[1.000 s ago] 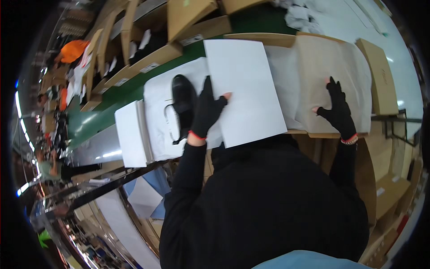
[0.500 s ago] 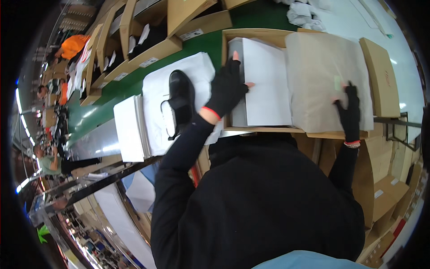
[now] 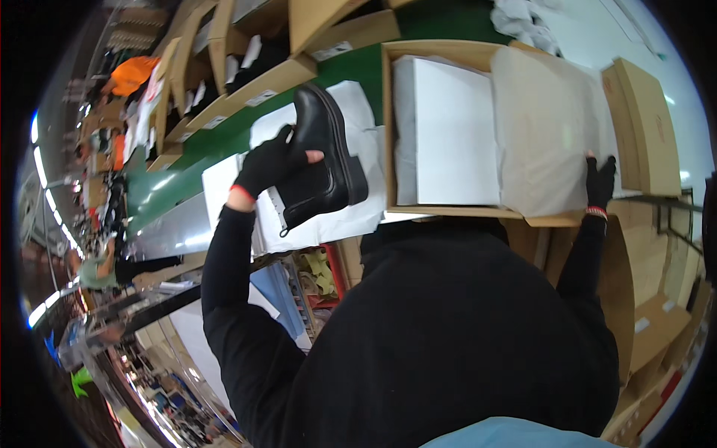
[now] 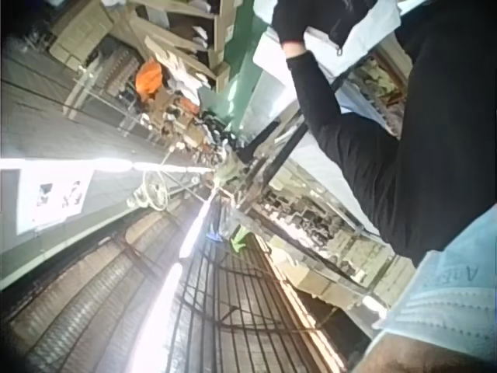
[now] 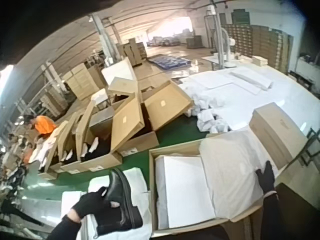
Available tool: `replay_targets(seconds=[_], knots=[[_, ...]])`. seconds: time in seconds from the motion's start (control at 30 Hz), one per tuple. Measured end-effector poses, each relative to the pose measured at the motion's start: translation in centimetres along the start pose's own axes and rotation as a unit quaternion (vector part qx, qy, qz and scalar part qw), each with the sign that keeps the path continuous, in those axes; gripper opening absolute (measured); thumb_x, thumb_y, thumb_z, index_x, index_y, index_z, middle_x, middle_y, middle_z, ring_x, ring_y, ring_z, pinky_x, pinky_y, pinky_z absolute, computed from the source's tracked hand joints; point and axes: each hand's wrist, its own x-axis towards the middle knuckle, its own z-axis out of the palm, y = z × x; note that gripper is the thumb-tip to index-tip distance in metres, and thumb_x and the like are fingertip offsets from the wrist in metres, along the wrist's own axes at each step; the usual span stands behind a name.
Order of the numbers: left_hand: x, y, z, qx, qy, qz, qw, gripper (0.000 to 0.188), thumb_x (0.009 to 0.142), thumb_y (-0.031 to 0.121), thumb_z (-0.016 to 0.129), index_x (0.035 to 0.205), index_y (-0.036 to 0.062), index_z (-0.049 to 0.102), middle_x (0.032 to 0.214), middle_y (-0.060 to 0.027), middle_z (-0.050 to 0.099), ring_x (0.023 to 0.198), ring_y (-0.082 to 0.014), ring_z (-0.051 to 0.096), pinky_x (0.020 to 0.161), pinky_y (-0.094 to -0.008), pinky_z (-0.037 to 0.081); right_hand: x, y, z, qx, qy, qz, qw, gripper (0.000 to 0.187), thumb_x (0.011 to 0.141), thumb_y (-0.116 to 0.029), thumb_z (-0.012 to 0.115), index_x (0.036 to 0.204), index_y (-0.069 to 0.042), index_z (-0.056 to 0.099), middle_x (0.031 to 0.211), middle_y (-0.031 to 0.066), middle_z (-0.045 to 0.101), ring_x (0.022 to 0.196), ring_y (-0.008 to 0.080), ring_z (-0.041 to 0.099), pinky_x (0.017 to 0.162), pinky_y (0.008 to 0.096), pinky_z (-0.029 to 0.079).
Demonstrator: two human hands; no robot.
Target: The person wraps a pair of black shoes in white tissue paper and places them into a cardboard box. They then add crumpled white paper for cushioning and close the box lid. The process is repeated for a second pair of shoes.
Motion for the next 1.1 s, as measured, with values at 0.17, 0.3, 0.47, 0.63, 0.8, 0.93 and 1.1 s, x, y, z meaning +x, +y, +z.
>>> replay_targets(seconds=[0.17, 0.3, 0.47, 0.63, 0.8, 0.93, 1.1], knots=[[0.1, 10.9, 0.9, -0.233, -0.014, 0.158, 0.959, 0.1, 0.072, 0.069, 0.063, 0.144, 0.0062, 0.033, 0.101, -0.0194, 0.069, 0.089, -0.032, 0.069, 0.082, -0.0334, 0.051, 1.5, -0.2, -1.6, 0.086, 0.086, -0.017, 0.992, 0.065, 0.079, -0.049, 0.069, 0.117, 0.003, 0.061, 0.116, 0.022, 0.063, 0.111, 0.0349, 0.059, 0.094, 0.0405, 0.045], [4.1, 18.4, 5.4, -0.07, -0.027, 0.229, 0.97, 0.1, 0.071, 0.073, 0.061, 0.142, 0.0055, 0.036, 0.089, -0.0196, 0.069, 0.085, -0.0348, 0.068, 0.076, -0.0377, 0.051, 1.7, -0.4, -3.5, 0.093, 0.145, -0.039, 0.984, 0.055, 0.076, -0.045, 0.074, 0.108, 0.0, 0.066, 0.109, 0.0174, 0.066, 0.103, 0.0316, 0.063, 0.089, 0.0398, 0.047], [7.2, 22.4, 13.0, -0.02, 0.018, 0.254, 0.967, 0.093, 0.075, 0.072, 0.058, 0.134, 0.0019, 0.045, 0.093, -0.0234, 0.068, 0.088, -0.0369, 0.067, 0.075, -0.0427, 0.051, 2.1, -4.0, -8.8, 0.115, 0.159, -0.096, 0.976, 0.043, 0.08, -0.039, 0.073, 0.103, -0.003, 0.067, 0.101, 0.0115, 0.067, 0.098, 0.0264, 0.061, 0.083, 0.035, 0.047], [7.8, 21.7, 14.7, -0.014, 0.162, 0.341, 0.926, 0.079, 0.082, 0.066, 0.055, 0.129, 0.0023, 0.053, 0.097, -0.0185, 0.067, 0.09, -0.0317, 0.064, 0.08, -0.0407, 0.049, -2.9, -16.0, -18.1, 0.625, -0.236, -0.044, 0.743, 0.065, 0.088, -0.042, 0.063, 0.133, 0.001, 0.047, 0.127, 0.0155, 0.058, 0.116, 0.0229, 0.055, 0.099, 0.0362, 0.043], [5.6, 15.3, 10.2, -0.515, -0.112, 0.276, 0.804, 0.076, 0.093, 0.057, 0.046, 0.148, 0.0095, 0.023, 0.119, -0.0132, 0.057, 0.091, -0.0195, 0.064, 0.073, -0.0266, 0.048, -2.1, -20.0, -14.8, 0.565, -0.529, -0.22, 0.593, 0.067, 0.086, -0.032, 0.066, 0.138, 0.001, 0.04, 0.13, 0.0147, 0.056, 0.101, 0.0148, 0.06, 0.082, 0.0257, 0.05], [0.9, 13.3, 5.9, -0.565, -0.092, 0.285, 0.769, 0.088, 0.09, 0.041, 0.059, 0.152, 0.0139, 0.002, 0.141, -0.0167, 0.04, 0.079, -0.0153, 0.064, 0.063, -0.0247, 0.051, -8.3, -22.8, -9.6, 0.426, -0.337, -0.42, 0.727, 0.079, 0.078, -0.019, 0.073, 0.145, -0.006, 0.032, 0.148, 0.012, 0.035, 0.131, 0.0271, 0.039, 0.108, 0.0402, 0.031], [0.8, 10.2, 7.2, -0.477, -0.06, 0.216, 0.85, 0.104, 0.075, -0.006, 0.065, 0.152, 0.0138, -0.003, 0.139, -0.0137, 0.045, 0.072, -0.0142, 0.064, 0.061, -0.0254, 0.051, -13.9, -27.5, -7.4, 0.277, -0.352, -0.549, 0.706, 0.1, 0.064, -0.035, 0.083, 0.144, -0.005, 0.032, 0.152, 0.0183, 0.025, 0.142, 0.0397, 0.016, 0.113, 0.0505, 0.019]])
